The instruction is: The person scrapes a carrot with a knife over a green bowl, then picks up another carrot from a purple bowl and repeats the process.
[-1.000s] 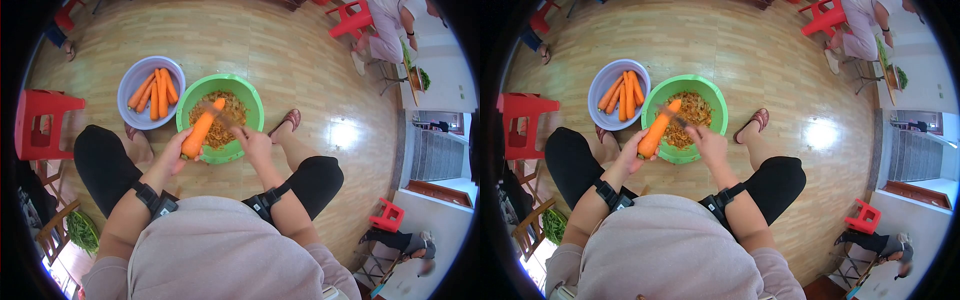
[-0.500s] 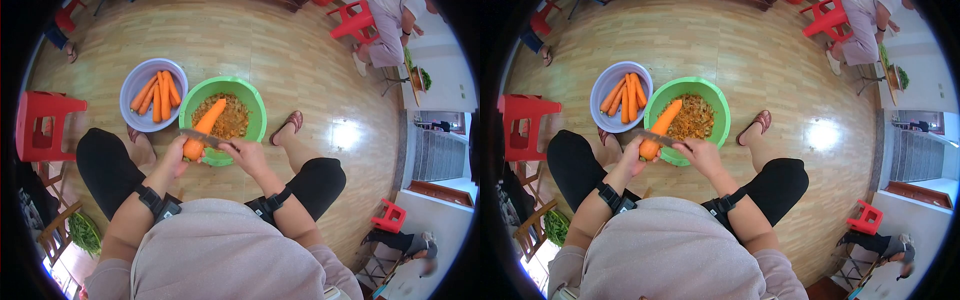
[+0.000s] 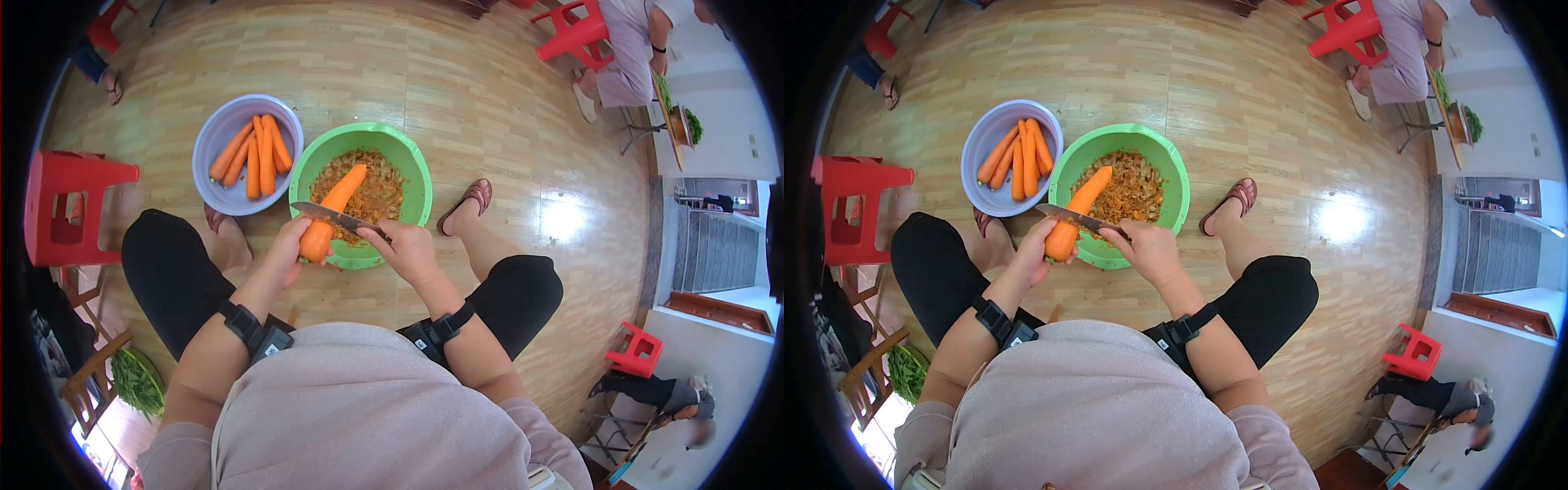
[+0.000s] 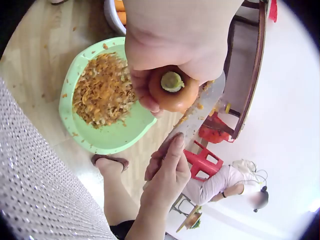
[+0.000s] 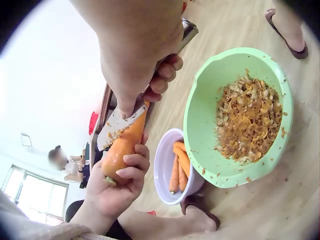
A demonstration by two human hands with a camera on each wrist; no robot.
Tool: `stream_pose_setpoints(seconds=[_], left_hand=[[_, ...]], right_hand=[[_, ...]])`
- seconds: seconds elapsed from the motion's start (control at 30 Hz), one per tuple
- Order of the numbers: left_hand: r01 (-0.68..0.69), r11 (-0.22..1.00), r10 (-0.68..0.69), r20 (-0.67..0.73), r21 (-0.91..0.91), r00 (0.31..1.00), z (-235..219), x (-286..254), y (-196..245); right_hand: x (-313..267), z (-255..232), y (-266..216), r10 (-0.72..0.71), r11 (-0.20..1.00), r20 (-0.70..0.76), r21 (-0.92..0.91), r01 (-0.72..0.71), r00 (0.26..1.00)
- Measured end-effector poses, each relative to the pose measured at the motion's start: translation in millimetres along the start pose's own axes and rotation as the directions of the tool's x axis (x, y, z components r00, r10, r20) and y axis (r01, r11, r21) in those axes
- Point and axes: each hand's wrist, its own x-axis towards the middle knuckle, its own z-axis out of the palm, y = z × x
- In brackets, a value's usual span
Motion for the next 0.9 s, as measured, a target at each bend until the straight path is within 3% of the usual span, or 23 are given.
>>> stream_pose_setpoints(seconds=[0.13,0.2,0.33,0.4,0.5,0.63,0.7,0.83,0.9], left_hand=[[-0.047,0.995,0.048,-0.005,0.092,0.999,2,0,1],[-0.072,0.989,0.073,-0.004,0.128,0.997,-2,2,-2],[-0.04,0.985,0.039,0.009,0.169,0.999,0,2,-1],[-0.12,0.933,0.124,0.011,0.34,0.992,0,2,-5],[-0.211,0.872,0.211,0.049,0.441,0.976,5,-3,-1],[-0.246,0.819,0.251,0.063,0.518,0.966,2,-3,-4],[-0.315,0.765,0.285,0.143,0.562,0.948,2,-3,-1],[-0.301,0.747,0.279,0.131,0.593,0.951,-6,2,-6],[-0.329,0.712,0.298,0.157,0.621,0.942,-8,4,-7]], right_hand=[[7,-1,27,0.132,0.986,-0.113,-0.083,-0.142,0.985],[9,-8,40,0.312,0.906,-0.154,-0.249,-0.342,0.938],[9,-14,35,0.334,0.898,-0.194,-0.232,-0.374,0.922],[9,-18,22,0.303,0.935,-0.14,-0.148,-0.323,0.943],[8,-12,19,0.24,0.954,-0.114,-0.158,-0.256,0.964],[3,2,50,0.334,0.918,-0.143,-0.173,-0.356,0.932],[2,-2,61,0.391,0.884,-0.092,-0.24,-0.401,0.916],[6,-15,41,0.406,0.884,-0.108,-0.205,-0.42,0.908],[8,-19,28,0.33,0.936,-0.083,-0.099,-0.338,0.94]])
